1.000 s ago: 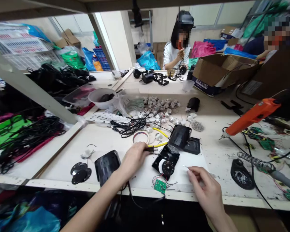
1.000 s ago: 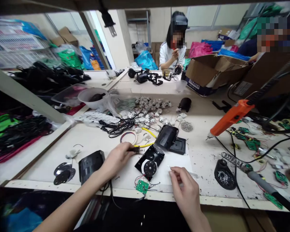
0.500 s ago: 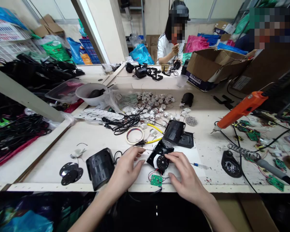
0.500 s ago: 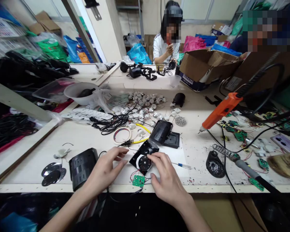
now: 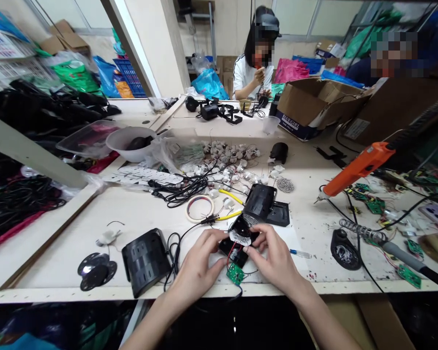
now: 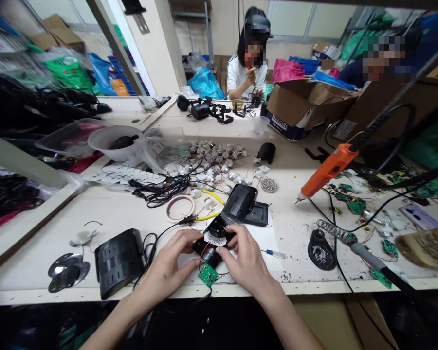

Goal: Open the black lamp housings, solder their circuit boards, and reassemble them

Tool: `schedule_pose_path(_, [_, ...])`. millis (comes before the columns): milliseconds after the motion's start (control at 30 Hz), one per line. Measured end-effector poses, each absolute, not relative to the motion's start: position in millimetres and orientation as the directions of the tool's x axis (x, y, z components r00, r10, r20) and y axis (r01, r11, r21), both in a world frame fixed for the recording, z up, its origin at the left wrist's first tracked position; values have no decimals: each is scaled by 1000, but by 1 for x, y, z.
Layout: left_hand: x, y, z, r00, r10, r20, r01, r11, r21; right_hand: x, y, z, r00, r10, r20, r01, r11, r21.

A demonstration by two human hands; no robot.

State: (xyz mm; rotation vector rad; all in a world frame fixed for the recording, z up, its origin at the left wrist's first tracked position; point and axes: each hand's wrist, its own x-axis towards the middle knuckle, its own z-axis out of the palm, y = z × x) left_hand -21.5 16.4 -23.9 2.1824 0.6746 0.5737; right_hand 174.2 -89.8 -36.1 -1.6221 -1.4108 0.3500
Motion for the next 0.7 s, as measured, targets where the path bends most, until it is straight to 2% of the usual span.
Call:
schedule_pose_path(100, [-21,19,-24,778,590,215,256,-610,750,172,-88,-38,286,826,486,692,173,-701])
schedule_pose_path(267, [-20,21,-30,769,590,245,250,-631,735,171,-85,-34,52,813,580,853,266,-449])
schedule_pose_path(467, [-20,18,-36,731,630,264,266,-619,739,172,-80,-29,36,815,578,880,248,-405])
schedule_pose_path(700, [-19,17,-31,739,613,280,262,-644,719,170,-76,-28,-3,814,581,909,244,-337])
